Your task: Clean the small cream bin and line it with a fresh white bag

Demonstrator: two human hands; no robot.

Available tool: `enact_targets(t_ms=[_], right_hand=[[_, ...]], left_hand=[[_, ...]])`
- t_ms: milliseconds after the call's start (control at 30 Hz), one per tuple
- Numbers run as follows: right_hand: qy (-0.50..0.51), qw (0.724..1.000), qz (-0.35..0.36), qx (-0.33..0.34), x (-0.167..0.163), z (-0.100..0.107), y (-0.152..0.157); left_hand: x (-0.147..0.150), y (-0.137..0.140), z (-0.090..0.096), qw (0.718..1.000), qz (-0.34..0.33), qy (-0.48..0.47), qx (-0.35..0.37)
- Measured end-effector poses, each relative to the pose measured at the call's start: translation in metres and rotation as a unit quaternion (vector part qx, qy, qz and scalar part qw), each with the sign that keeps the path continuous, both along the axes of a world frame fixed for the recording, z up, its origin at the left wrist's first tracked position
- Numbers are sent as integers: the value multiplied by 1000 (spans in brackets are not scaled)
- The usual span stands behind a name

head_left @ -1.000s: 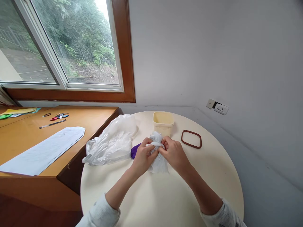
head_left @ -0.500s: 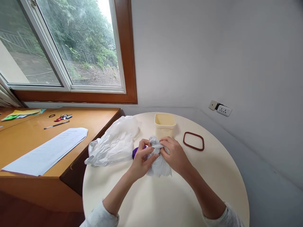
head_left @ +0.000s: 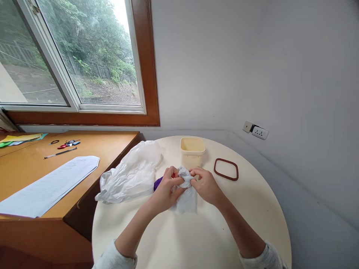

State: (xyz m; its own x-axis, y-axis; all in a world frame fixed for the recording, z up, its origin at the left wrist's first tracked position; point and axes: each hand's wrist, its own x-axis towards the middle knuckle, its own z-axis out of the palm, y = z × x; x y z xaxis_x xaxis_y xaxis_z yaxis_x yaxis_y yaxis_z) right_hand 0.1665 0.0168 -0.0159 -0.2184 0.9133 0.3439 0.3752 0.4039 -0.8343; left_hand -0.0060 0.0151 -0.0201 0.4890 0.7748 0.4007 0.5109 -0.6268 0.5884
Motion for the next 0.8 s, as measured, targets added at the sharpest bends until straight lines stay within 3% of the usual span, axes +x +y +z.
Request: enact_targets(t_ms=[133,267,433,533,600,700,800], right_hand=[[5,998,-12,60,-3,-1,-4],[21,998,19,54,-3,-3,-3],[41,998,36,-42,3,-4,3],[89,978,119,-144,7,-3,2],[127,957,173,-193,8,-1,0],[180,940,184,-222,7,-1,-1],[218,934,156,-234,5,-5,0]], left_hand=[[-1,-1,0,997,-58,-51,-10],[1,-3,1,986,-101,-116,-65],[2,-2,-1,992,-40,-94,-78],[0,0,1,997,1,-32,-73],[-1,0,3,997,-15,-19,-79],[-3,3,2,987,-54,-89,-125],[-3,5,-5,945,-82,-229,-219]])
